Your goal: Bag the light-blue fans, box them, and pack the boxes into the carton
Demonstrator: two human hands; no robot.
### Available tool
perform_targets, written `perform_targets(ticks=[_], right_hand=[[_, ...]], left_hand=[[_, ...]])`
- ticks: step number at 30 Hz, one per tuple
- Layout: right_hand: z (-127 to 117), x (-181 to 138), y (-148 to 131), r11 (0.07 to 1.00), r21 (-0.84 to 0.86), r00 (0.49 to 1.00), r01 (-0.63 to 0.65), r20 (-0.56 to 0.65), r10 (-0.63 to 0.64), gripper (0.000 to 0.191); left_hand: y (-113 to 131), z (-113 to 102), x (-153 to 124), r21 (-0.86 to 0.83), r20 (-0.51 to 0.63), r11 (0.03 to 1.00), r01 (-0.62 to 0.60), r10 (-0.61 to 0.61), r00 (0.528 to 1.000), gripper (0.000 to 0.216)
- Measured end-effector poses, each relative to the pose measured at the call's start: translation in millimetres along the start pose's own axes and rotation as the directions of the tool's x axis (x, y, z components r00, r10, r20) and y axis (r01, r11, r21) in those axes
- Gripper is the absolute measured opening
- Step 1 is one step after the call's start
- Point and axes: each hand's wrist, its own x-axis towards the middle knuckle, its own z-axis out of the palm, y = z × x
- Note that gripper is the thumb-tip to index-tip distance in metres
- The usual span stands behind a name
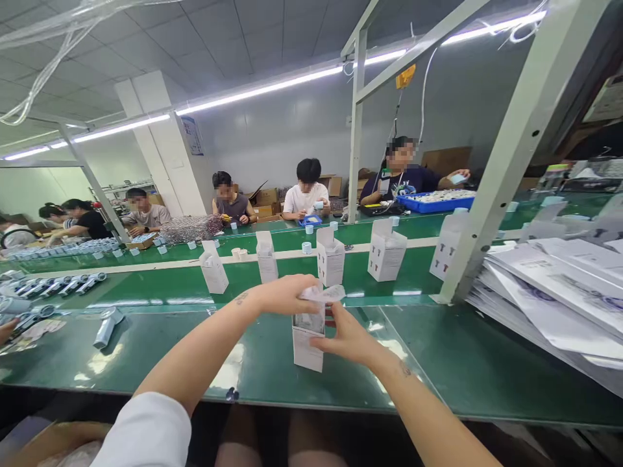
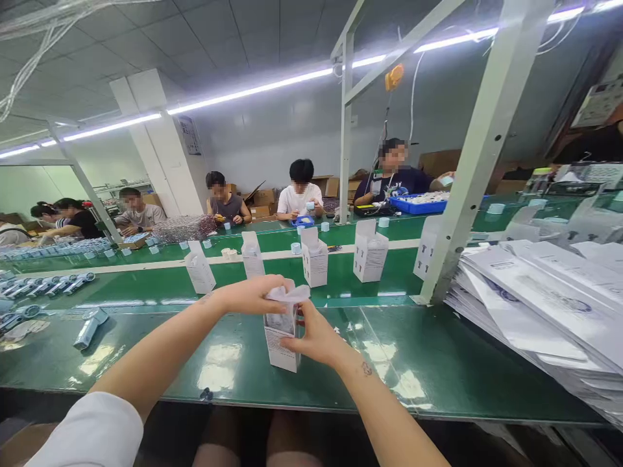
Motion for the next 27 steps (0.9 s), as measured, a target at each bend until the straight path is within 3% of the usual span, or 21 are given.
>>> perform_targets(ticks=[3, 6, 9, 11, 13, 15, 17, 23, 25, 27], right_hand=[[-1.3, -4.3, -0.5, 1.0, 0.015, 1.0, 0.003, -0.003, -0.003, 0.067], [-0.1, -3.5, -0.9, 1.0, -0.004, 1.0, 0.005, -0.008, -0.005, 0.061], [2.1, -0.9, 0.2, 1.0, 0.004, 1.0, 0.016, 0.01, -0.016, 0.057], [3.8, 0.4, 0.7, 1.0, 0.008, 0.999, 0.023, 0.027, -0.024, 0.054], [5.3, 0.6, 0.7, 1.0, 0.004, 0.999, 0.031, 0.039, -0.031, 0.05], [6.2, -0.2, 0.7, 0.999, 0.017, 0.999, 0.028, 0.04, -0.028, 0.047], [6.5, -1.7, 2.1, 0.999, 0.032, 0.999, 0.003, 0.044, -0.005, 0.048], [14.8, -3.2, 13.7, 0.998, -0.06, 1.0, -0.021, 0.016, 0.022, 0.074], [22.3, -1.6, 14.4, 0.997, -0.083, 1.0, -0.001, -0.015, 0.0, 0.077], [31.7, 1.4, 10.5, 0.995, -0.093, 0.999, 0.039, -0.03, -0.042, 0.07]], left_hand=[[-2.9, 3.0, -7.3, 0.036, -0.058, 0.999, 0.039, -0.037, 0.998, 0.047], [-4.3, 9.6, -10.9, 0.269, -0.087, 0.959, 0.09, -0.069, 0.994, 0.037], [-1.9, 14.8, -8.6, 0.589, -0.071, 0.802, 0.093, -0.063, 0.995, 0.029], [2.7, 17.0, -6.2, 0.689, -0.052, 0.723, 0.05, -0.02, 0.998, 0.025], [7.5, 18.9, -4.8, 0.686, -0.013, 0.728, 0.007, 0.002, 1.0, 0.026], [8.7, 21.4, -5.9, 0.614, 0.07, 0.788, -0.037, -0.007, 0.998, 0.031], [3.6, 25.6, -10.1, 0.545, 0.075, 0.837, -0.046, 0.005, 0.997, 0.03], [-28.7, 63.2, -36.2, 0.645, -0.083, 0.759, -0.084, 0.179, 0.98, 0.029], [-33.7, 83.2, -48.7, 0.656, -0.219, 0.755, -0.03, 0.228, 0.949, 0.032], [-35.2, 104.2, -62.9, 0.572, -0.426, 0.815, 0.094, 0.198, 0.883, 0.035]])
